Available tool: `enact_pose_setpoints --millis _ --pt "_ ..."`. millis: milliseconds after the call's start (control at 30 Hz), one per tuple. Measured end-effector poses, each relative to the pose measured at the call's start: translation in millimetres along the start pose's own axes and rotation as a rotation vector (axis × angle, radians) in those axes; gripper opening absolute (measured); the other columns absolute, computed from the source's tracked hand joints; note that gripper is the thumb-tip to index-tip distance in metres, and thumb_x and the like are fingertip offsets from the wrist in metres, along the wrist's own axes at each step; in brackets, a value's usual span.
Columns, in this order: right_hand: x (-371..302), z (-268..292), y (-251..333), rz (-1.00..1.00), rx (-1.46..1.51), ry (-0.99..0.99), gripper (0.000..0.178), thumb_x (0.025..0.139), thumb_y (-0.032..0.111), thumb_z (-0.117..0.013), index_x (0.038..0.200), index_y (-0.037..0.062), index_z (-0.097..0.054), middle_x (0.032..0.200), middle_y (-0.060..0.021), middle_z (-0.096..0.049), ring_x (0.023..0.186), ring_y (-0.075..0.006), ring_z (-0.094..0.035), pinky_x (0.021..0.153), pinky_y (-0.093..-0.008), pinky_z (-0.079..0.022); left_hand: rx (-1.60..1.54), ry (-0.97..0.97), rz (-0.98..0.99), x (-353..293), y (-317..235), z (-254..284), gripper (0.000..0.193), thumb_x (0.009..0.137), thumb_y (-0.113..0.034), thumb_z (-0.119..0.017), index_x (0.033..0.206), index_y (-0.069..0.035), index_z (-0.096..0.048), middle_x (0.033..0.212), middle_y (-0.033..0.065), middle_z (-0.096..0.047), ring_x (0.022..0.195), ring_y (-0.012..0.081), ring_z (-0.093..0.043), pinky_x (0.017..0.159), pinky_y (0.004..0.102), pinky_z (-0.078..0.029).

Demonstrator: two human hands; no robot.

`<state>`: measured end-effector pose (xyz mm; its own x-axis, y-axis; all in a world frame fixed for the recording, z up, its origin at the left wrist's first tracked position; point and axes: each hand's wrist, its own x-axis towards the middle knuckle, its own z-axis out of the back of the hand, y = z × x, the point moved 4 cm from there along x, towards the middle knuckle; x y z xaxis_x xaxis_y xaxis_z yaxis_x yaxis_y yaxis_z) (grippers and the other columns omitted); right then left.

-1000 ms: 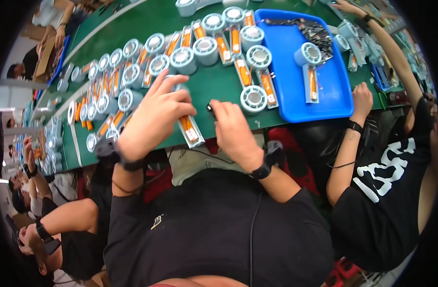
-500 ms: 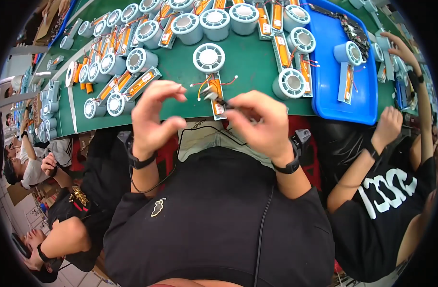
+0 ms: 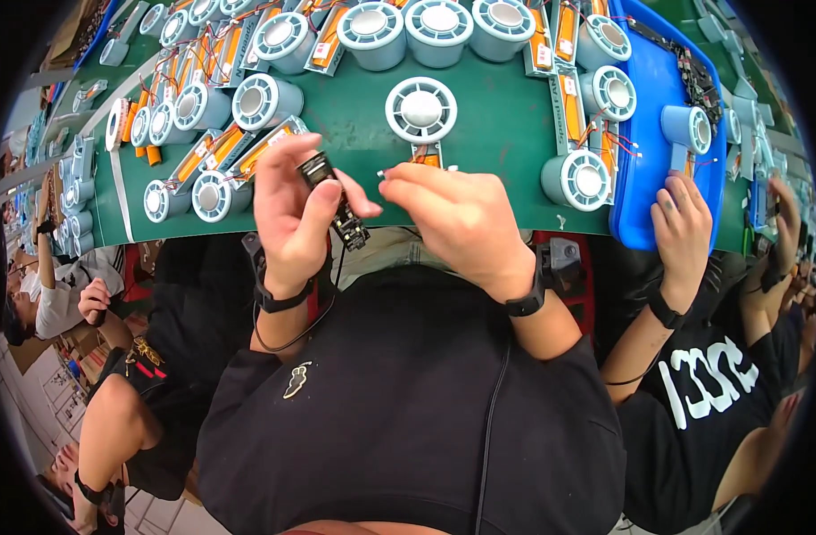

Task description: The person assembles handheld fans by connecting battery wires to a circuit board and fitting the board into the fan housing. They then set the assembled unit on the table and repeat the process with another fan.

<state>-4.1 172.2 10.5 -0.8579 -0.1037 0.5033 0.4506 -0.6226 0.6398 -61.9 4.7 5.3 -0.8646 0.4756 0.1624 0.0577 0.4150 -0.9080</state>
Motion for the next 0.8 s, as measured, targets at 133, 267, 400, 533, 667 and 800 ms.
enact_pose_setpoints --millis 133,267,400,533,667,800 --pt "0 2 -8 -0.409 0.221 -0.151 0.019 0.085 -0.009 -0.076 0.101 -0.0010 -0.074 0.094 -0.0084 -0.075 0.065 -0.0110 -0.064 0.057 -0.0234 -0.047 0.147 0.057 0.110 10 12 4 0.044 0.105 -0.005 -0.054 0.146 0.001 -0.040 0.101 0.0111 -0.058 0.075 0.0194 -0.068 0.070 0.0328 -0.060" --pt "2 1 -14 -0.405 0.289 -0.185 0.018 0.086 -0.009 -0.075 0.102 -0.0009 -0.075 0.092 -0.0081 -0.074 0.068 -0.0107 -0.066 0.057 -0.0223 -0.047 0.104 0.048 0.178 12 21 -3 0.040 0.106 -0.010 -0.055 0.143 0.001 -0.042 0.106 0.0109 -0.057 0.074 0.0175 -0.066 0.064 0.0293 -0.057" --pt "6 -1 -16 -0.244 0.217 -0.267 0.019 0.086 -0.009 -0.075 0.103 -0.0010 -0.075 0.092 -0.0075 -0.073 0.066 -0.0103 -0.064 0.056 -0.0221 -0.047 -0.065 0.069 0.246 11 31 0 0.038 0.107 -0.011 -0.055 0.141 0.001 -0.045 0.110 0.0106 -0.058 0.071 0.0152 -0.063 0.057 0.0257 -0.052" --pt "8 -2 -12 -0.247 0.223 -0.247 0.020 0.084 -0.009 -0.075 0.102 -0.0007 -0.075 0.090 -0.0085 -0.072 0.067 -0.0116 -0.066 0.056 -0.0232 -0.048 -0.015 0.145 0.270 9 31 -2 0.036 0.108 -0.012 -0.053 0.140 0.001 -0.046 0.112 0.0114 -0.058 0.068 0.0134 -0.061 0.053 0.0235 -0.047" --pt "9 1 -10 -0.178 0.088 -0.264 0.021 0.082 -0.008 -0.077 0.101 0.0002 -0.075 0.086 -0.0095 -0.072 0.066 -0.0160 -0.068 0.055 -0.0258 -0.050 0.082 0.099 0.250 7 28 -16 0.033 0.108 -0.013 -0.052 0.138 0.000 -0.048 0.105 0.0087 -0.060 0.065 0.0096 -0.059 0.052 0.0215 -0.045" --pt "8 0 -12 -0.033 0.019 -0.272 0.020 0.079 -0.006 -0.078 0.098 0.0010 -0.074 0.084 -0.0096 -0.072 0.064 -0.0201 -0.069 0.054 -0.0287 -0.052 0.127 0.037 0.203 6 32 -16 0.031 0.108 -0.013 -0.052 0.137 -0.002 -0.051 0.095 0.0057 -0.061 0.062 0.0077 -0.057 0.052 0.0211 -0.044"
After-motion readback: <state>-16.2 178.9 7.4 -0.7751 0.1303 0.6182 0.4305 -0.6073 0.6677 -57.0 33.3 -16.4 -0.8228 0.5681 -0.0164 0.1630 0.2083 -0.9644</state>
